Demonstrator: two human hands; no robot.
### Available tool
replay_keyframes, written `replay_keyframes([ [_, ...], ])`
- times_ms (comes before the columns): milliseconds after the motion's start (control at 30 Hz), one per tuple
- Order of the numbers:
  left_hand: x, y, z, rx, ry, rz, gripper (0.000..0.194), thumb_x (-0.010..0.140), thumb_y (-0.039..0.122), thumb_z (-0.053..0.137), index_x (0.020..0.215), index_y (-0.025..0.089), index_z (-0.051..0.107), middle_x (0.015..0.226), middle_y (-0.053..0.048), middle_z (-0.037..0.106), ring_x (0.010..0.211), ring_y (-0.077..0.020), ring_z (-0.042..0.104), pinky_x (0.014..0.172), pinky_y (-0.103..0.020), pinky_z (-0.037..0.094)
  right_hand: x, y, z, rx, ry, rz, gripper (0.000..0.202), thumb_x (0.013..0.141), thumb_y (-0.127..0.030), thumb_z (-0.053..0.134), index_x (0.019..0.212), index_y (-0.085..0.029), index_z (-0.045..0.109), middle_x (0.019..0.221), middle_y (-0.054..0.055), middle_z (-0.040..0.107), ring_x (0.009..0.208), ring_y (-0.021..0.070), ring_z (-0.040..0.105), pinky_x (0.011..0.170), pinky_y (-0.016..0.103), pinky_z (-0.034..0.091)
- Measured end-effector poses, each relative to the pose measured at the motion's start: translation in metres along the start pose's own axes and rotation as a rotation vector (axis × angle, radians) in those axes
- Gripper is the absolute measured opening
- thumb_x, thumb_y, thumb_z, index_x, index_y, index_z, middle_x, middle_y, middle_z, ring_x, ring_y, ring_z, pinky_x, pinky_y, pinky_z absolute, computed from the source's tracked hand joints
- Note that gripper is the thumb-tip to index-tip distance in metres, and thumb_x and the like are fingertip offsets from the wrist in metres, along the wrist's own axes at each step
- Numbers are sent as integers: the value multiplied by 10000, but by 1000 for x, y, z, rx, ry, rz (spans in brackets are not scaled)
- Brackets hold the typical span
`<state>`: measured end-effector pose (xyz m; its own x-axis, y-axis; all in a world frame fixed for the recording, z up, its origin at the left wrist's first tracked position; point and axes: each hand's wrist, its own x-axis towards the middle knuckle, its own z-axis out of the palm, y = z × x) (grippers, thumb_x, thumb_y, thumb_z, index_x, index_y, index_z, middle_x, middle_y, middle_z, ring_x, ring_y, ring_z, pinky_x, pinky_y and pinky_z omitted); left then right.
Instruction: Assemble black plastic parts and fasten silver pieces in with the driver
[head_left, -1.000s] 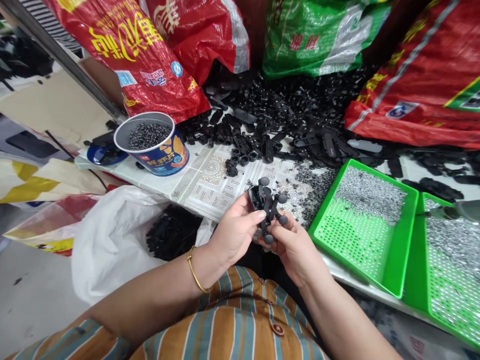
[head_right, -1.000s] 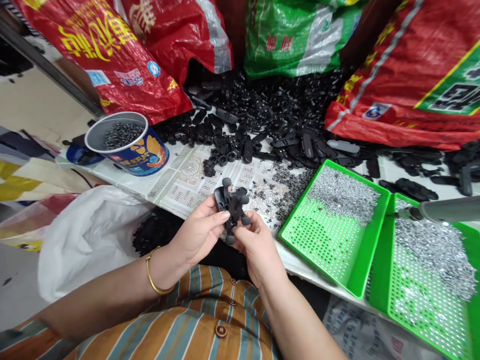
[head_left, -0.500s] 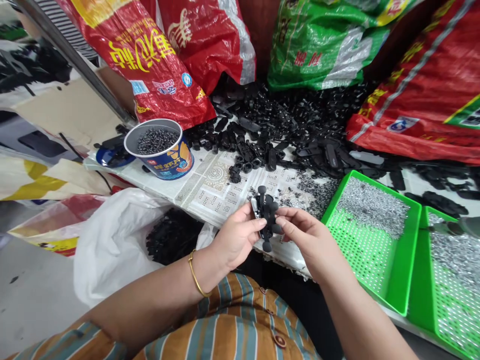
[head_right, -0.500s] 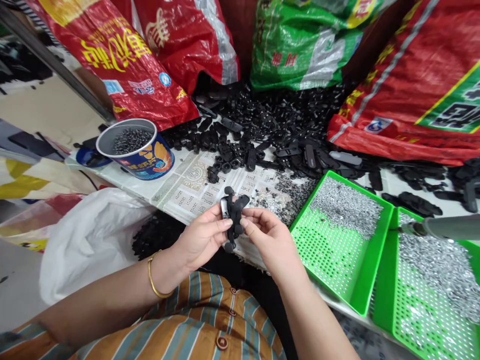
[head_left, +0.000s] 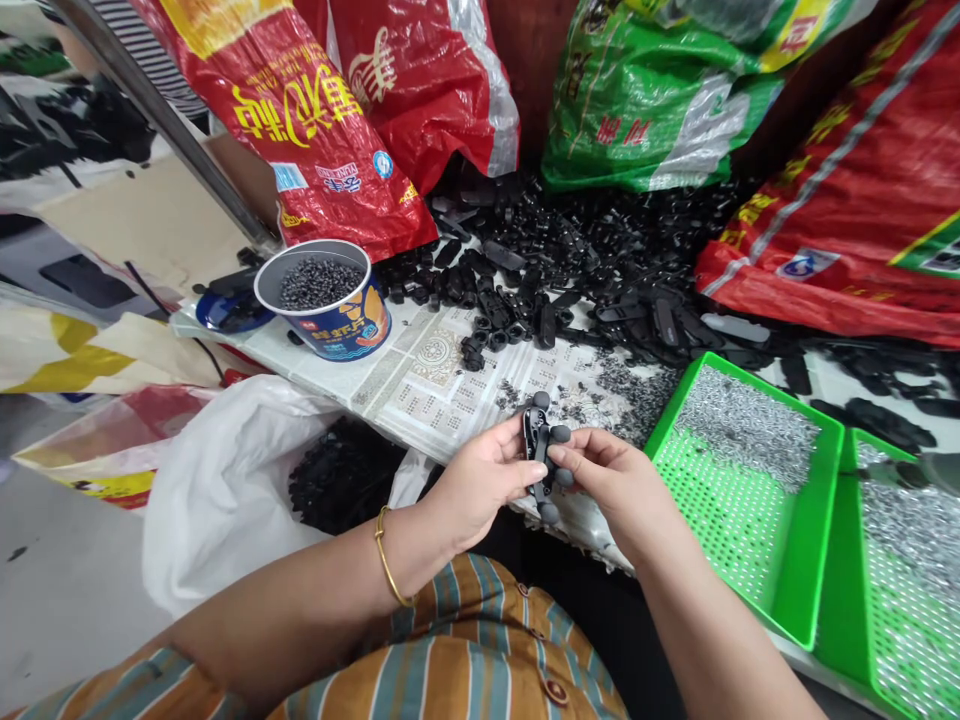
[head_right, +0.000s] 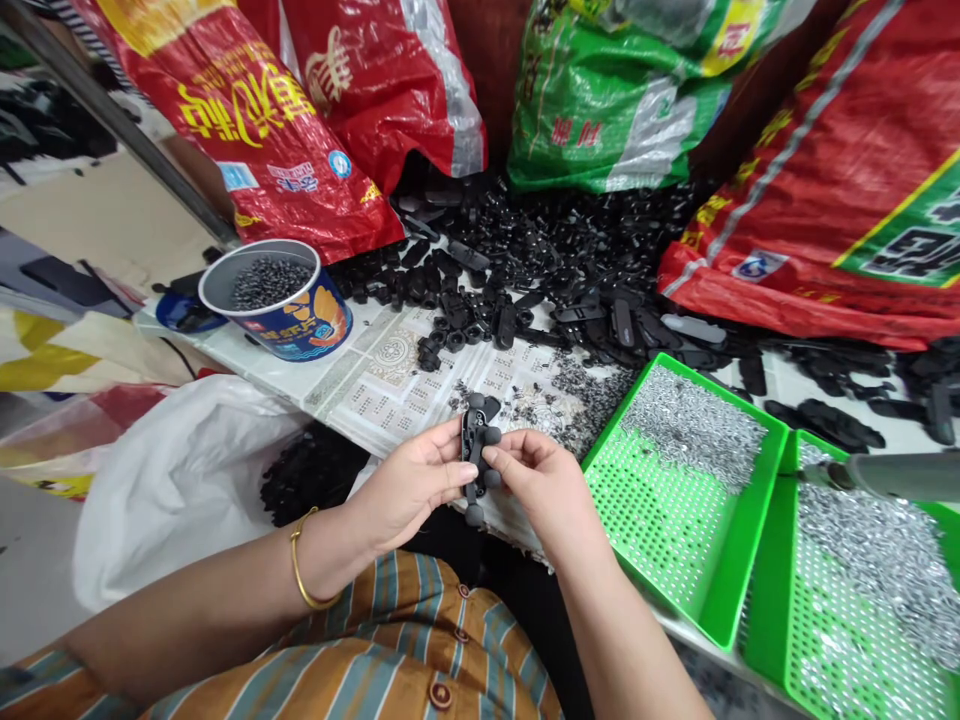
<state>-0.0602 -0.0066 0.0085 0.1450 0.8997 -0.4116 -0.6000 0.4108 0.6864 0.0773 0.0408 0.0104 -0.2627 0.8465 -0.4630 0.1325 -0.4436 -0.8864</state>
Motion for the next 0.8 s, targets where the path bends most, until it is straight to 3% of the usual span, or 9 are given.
replay_keyframes([
  [200, 3, -6, -1, 88, 17, 178, 500, 672, 45, 607, 1148, 191, 558, 1075, -72, 640, 987, -175, 579, 862, -282, 424, 1, 1, 2, 21, 13, -58, 314, 558, -332, 762, 778, -200, 580, 650, -30, 574, 582, 96, 493, 546, 234, 395],
  [300, 2, -7, -2, 118, 27, 124, 508, 683, 70, 595, 1170, 202, 535, 1043, -70, 646, 842, -151, 603, 710, -246, 463, 1, 2, 2, 49, -49, -78, 350, 602, -321, 731, 916, -229, 607, 830, 0, 629, 754, 130, 557, 670, 256, 437],
  [400, 1, -6, -4, 120, 33, 46, 498, 698, 94, 578, 1178, 211, 515, 1027, -69, 640, 722, -122, 585, 546, -195, 431, 1, 6, 5, 76, -104, -45, 300, 633, -338, 703, 898, -221, 624, 825, 5, 640, 770, 142, 569, 713, 272, 437],
  [600, 2, 0, -5, 134, 65, -18, 570, 692, 91, 574, 1232, 206, 433, 1017, -72, 622, 724, -118, 582, 519, -180, 427, 2, 13, 12, -20, -76, -98, 219, 678, -339, 659, 853, -211, 633, 764, 10, 649, 684, 151, 575, 660, 282, 443],
  [667, 3, 4, -6, 154, 97, -22, 599, 683, 84, 567, 1240, 219, 394, 1023, -68, 615, 742, -135, 599, 530, -197, 438, 8, 4, 4, -180, -132, -150, 208, 714, -352, 621, 868, -215, 649, 763, 16, 666, 699, 166, 598, 669, 297, 459],
  [733, 3, 9, -8, 159, 128, -34, 569, 682, 88, 558, 1208, 224, 389, 1018, -64, 611, 734, -146, 615, 534, -214, 443, 20, -14, -13, -506, -60, -266, 212, 765, -374, 558, 873, -230, 670, 798, 22, 684, 751, 178, 622, 699, 305, 474],
  [800, 3, 12, -11, 137, 153, -62, 499, 683, 104, 557, 1146, 221, 411, 1016, -64, 606, 736, -156, 629, 549, -228, 449, 41, -35, -38, -936, 248, -404, 245, 816, -375, 480, 914, -258, 672, 914, 25, 684, 844, 181, 625, 765, 310, 472],
])
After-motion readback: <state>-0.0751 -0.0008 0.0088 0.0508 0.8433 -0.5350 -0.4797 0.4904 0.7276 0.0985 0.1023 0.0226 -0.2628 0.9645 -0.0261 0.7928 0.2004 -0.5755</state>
